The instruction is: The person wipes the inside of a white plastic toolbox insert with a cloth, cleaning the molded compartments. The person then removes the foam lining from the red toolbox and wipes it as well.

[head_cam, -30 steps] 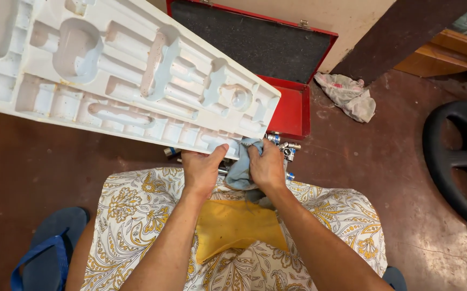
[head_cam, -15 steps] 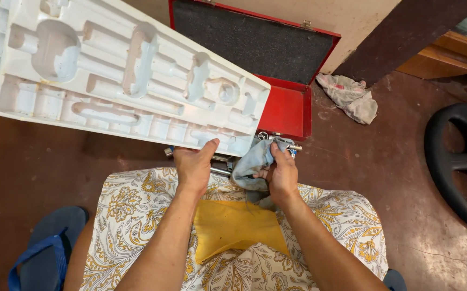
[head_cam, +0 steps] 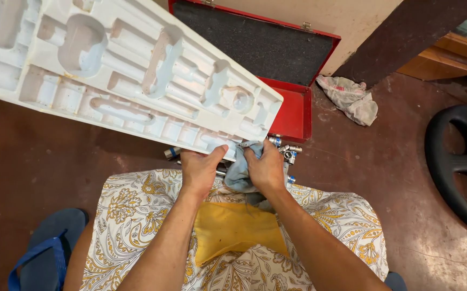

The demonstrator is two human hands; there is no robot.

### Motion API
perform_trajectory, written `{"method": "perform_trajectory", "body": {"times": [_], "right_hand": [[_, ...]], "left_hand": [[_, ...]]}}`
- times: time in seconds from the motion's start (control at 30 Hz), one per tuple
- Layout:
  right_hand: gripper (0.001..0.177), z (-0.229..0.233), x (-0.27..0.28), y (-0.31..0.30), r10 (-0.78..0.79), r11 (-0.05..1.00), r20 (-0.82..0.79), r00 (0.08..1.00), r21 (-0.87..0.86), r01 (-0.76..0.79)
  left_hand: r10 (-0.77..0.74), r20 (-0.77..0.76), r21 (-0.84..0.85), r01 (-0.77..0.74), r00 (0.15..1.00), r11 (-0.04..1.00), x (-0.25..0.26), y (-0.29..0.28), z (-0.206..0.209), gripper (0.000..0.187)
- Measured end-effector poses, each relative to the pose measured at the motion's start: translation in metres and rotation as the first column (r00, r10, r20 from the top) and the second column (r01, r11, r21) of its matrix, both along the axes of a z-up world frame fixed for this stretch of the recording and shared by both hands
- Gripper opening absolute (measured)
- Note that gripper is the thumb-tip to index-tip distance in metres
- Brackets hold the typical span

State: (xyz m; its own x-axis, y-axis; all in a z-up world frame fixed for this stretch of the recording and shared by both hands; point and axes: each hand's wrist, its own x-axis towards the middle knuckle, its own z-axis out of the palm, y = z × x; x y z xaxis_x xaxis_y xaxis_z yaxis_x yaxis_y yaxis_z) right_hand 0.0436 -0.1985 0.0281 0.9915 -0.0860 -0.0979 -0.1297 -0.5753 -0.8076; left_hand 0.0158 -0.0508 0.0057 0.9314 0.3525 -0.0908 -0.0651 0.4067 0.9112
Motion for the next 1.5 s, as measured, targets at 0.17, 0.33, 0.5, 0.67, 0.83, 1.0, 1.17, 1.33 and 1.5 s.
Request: {"method": "perform_trajectory", "body": {"times": [0.17,0.33,0.5,0.67,0.83,1.0,1.17,1.33,1.5], "right_hand": [[0.034,-0.016,-0.001,-0.008,0.102,0.995,-0.032,0.994,-0.004,-0.102],[0.039,-0.018,-0.006,-0.013,0.176,0.952,0.085,0.981,0.241,-0.191],[0.026,-0.006,-0.008,-0.007,-0.051,0.986,-0.187,0.981,0.145,0.079],[0.026,-0.004,-0.006,-0.008,-0.013,0.993,-0.096,0.995,0.115,0.024],[0.021,-0.007,-0.006,-0.009,-0.019,0.999,0.101,0.995,0.036,0.015],[0.021,-0.008,-0.004,-0.01,-0.108,0.993,-0.07,0.992,0.044,0.112],[0.021,-0.024,-0.004,-0.015,-0.069,0.978,-0.102,0.992,0.189,0.087],[0.02,-0.045,-0.003,-0.03,0.041,0.874,-0.073,0.996,0.486,0.0],[0.026,-0.047,-0.003,-0.033,-0.066,0.959,-0.037,0.997,0.273,0.074]], "left_hand": [[0.033,-0.076,0.005,-0.032,0.997,0.999,0.002,0.001,-0.007,0.033],[0.053,-0.098,0.037,-0.049,0.994,0.998,0.005,0.0,-0.011,0.03],[0.039,-0.096,0.021,-0.038,0.995,0.999,0.007,0.001,-0.01,0.033],[0.061,-0.119,-0.065,-0.069,0.991,0.995,0.01,-0.001,-0.014,0.03],[0.034,-0.114,-0.096,-0.045,0.993,0.994,0.011,0.0,-0.016,0.028],[0.01,-0.021,-0.043,-0.01,1.0,0.999,0.009,-0.009,-0.013,0.033],[-0.007,-0.148,-0.048,-0.001,0.989,0.999,0.009,-0.008,-0.011,0.032],[-0.066,-0.133,-0.184,0.04,0.989,0.982,0.012,0.003,-0.017,0.033],[0.021,-0.196,-0.242,-0.069,0.98,0.968,0.014,0.007,-0.024,0.039]]}}
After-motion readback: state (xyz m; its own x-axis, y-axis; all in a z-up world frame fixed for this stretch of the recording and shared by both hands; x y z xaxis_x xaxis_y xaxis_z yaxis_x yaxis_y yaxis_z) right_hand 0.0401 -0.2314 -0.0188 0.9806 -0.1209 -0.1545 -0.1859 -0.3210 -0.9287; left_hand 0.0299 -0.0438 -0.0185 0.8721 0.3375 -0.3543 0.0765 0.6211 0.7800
